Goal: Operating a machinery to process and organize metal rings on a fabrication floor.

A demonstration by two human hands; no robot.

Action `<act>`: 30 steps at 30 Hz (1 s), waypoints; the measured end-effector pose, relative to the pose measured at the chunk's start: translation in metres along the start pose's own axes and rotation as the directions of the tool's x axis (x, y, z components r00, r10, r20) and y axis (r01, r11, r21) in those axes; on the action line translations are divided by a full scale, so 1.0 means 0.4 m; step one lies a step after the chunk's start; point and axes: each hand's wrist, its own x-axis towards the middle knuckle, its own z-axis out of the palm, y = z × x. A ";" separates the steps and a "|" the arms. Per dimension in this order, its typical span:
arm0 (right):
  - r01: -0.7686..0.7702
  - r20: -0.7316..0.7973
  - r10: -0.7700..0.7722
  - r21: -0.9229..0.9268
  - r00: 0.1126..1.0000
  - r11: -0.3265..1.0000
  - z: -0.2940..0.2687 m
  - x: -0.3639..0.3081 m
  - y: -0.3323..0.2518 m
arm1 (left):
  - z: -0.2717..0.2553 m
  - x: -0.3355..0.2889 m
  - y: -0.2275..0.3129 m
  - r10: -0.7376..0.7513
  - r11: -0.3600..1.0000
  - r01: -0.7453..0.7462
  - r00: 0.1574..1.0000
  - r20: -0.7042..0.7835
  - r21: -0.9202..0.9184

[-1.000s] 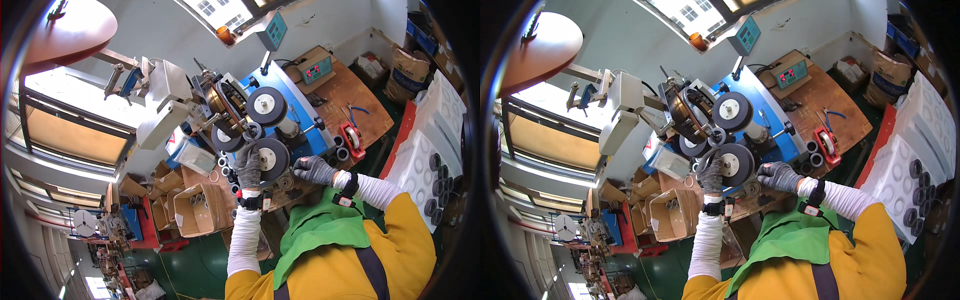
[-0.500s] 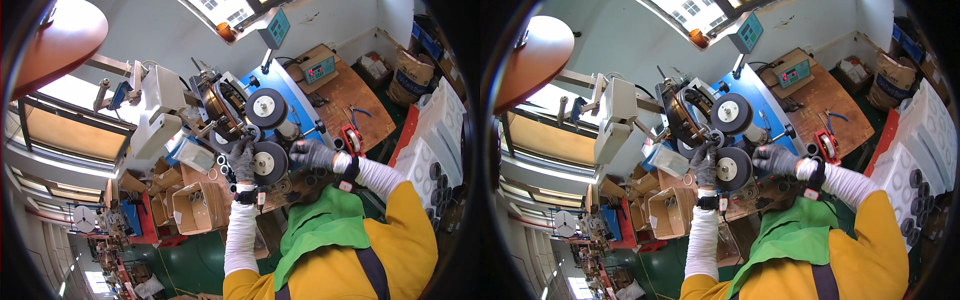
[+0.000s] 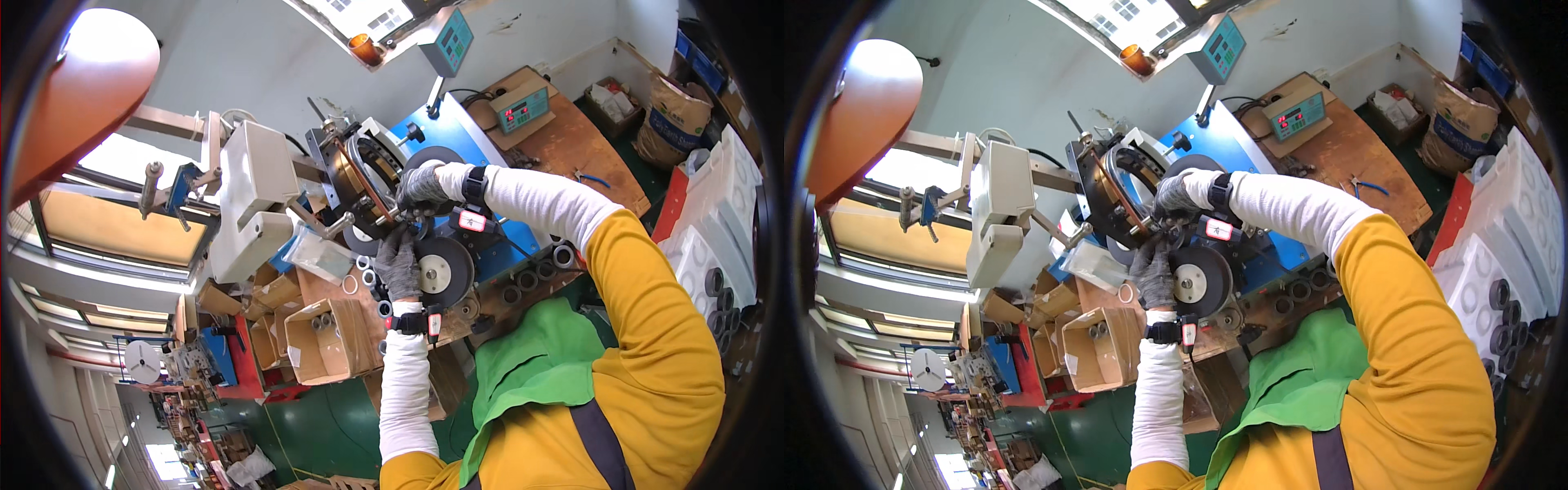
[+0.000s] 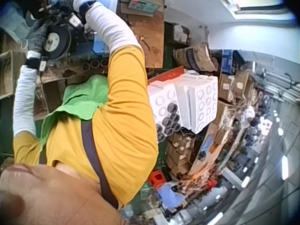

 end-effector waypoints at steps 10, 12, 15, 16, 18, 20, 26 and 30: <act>-0.363 -0.560 0.132 -0.324 0.818 0.873 -0.009 -0.062 -0.206 | -0.017 -0.190 0.110 -0.246 0.945 0.210 0.962 -0.119 -0.251; -0.368 -0.548 0.074 -0.449 0.833 0.814 -0.017 -0.067 -0.202 | 0.005 -0.316 0.128 -0.080 0.983 0.097 0.990 0.114 -0.155; -0.324 -0.578 -0.119 -0.604 0.808 0.728 0.007 -0.065 -0.153 | 0.131 -0.462 0.079 -0.102 0.918 0.309 0.791 0.604 -0.250; -0.320 -0.557 -0.149 -0.653 0.817 0.686 0.018 -0.063 -0.157 | 0.177 -0.501 0.012 -0.123 0.900 0.348 0.780 0.613 -0.261; -0.317 -0.520 -0.159 -0.705 0.839 0.635 0.032 -0.046 -0.168 | 0.272 -0.554 -0.134 -0.408 0.267 0.905 0.418 0.812 -0.331; -0.318 -0.484 -0.116 -0.718 0.867 0.619 0.023 -0.065 -0.153 | 0.346 -0.555 -0.189 -0.462 -0.005 0.938 0.305 0.833 -0.346; -0.325 -0.463 -0.056 -0.698 0.884 0.639 0.065 -0.061 -0.193 | 0.546 -0.629 -0.460 -0.434 -0.052 0.793 0.529 0.729 -0.607; -0.338 -0.493 -0.062 -0.678 0.868 0.653 0.045 -0.093 -0.160 | 0.545 -0.621 -0.385 -0.371 -0.449 0.581 0.570 0.733 -0.679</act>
